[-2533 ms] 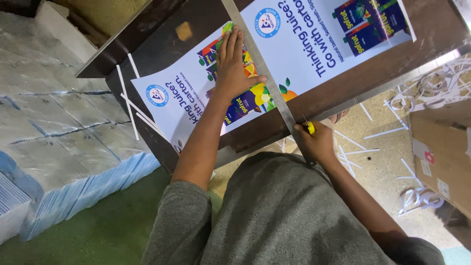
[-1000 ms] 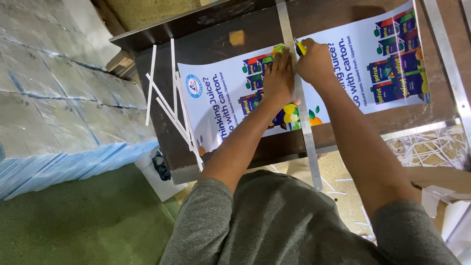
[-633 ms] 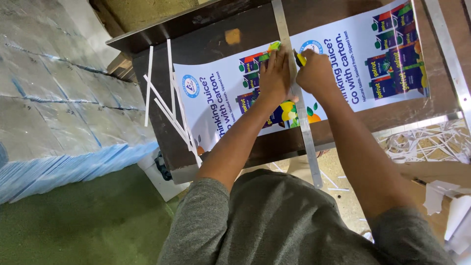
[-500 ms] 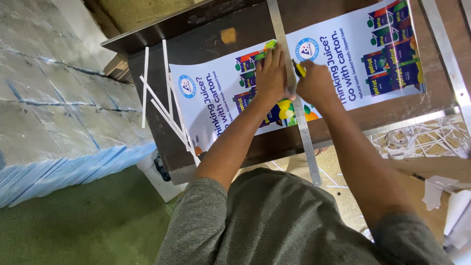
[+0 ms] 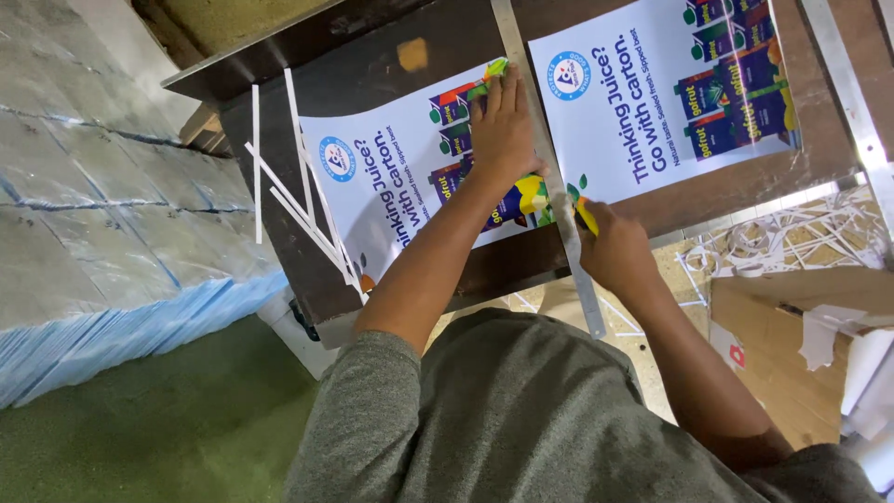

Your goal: Trimming printed sheets using a metal ruler and a utility knife on a workbench

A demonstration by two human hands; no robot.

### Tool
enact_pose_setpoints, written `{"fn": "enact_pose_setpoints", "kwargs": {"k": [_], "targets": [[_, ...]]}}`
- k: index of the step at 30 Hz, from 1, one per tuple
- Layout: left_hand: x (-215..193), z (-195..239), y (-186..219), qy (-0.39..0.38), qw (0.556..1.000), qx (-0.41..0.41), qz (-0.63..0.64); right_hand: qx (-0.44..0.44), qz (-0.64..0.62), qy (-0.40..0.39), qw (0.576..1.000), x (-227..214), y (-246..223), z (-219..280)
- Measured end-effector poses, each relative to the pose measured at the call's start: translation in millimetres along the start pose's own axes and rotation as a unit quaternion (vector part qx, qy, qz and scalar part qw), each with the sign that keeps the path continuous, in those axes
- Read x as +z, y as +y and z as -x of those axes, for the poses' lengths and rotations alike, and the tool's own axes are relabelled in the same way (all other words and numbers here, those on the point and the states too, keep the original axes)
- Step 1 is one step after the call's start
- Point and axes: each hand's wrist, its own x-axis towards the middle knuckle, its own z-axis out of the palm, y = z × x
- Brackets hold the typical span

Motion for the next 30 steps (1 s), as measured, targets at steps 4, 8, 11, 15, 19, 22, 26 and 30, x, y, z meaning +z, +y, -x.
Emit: {"fn": "enact_pose_setpoints", "kwargs": {"k": [4,8,11,15,19,22,26,30], "targets": [[-4.7,2.3,2.8,-0.003,1.000,-0.007,0.021,0.010,-0.034,-0.007,0.999,-4.5,-1.3,35.6],[-15.7,3.6,3.3,-0.020,0.998,-0.014,0.056,0.046,-0.013,-0.023,0.999,8.1,11.2,57.3],[-16.5,4.4,4.4,-0.031,0.998,-0.017,0.055,0.019,0.000,-0.012,1.000,4.3,14.7,60.7],[-2.0,3.6,-8.4,0.020,0.995,0.002,0.097,0.069,-0.044,0.022,0.996,-11.1,34.6,65.4],[-3.0,19.8,-22.3,0.045,0.993,0.069,0.090,-0.047,0.083,0.230,0.968,-24.5,79.7,27.8],[2.0,26.8,-28.8,0.097,0.984,0.108,0.102,-0.116,0.108,0.246,0.956,-28.8,97.3,-2.0],[11.8,26.9,-36.0,0.151,0.975,0.113,0.120,-0.129,0.224,0.262,0.930,-9.7,146.5,-34.4],[33.2,23.3,-42.3,0.266,0.949,0.122,0.118,-0.094,0.271,0.269,0.919,-13.1,187.5,-67.9]]}}
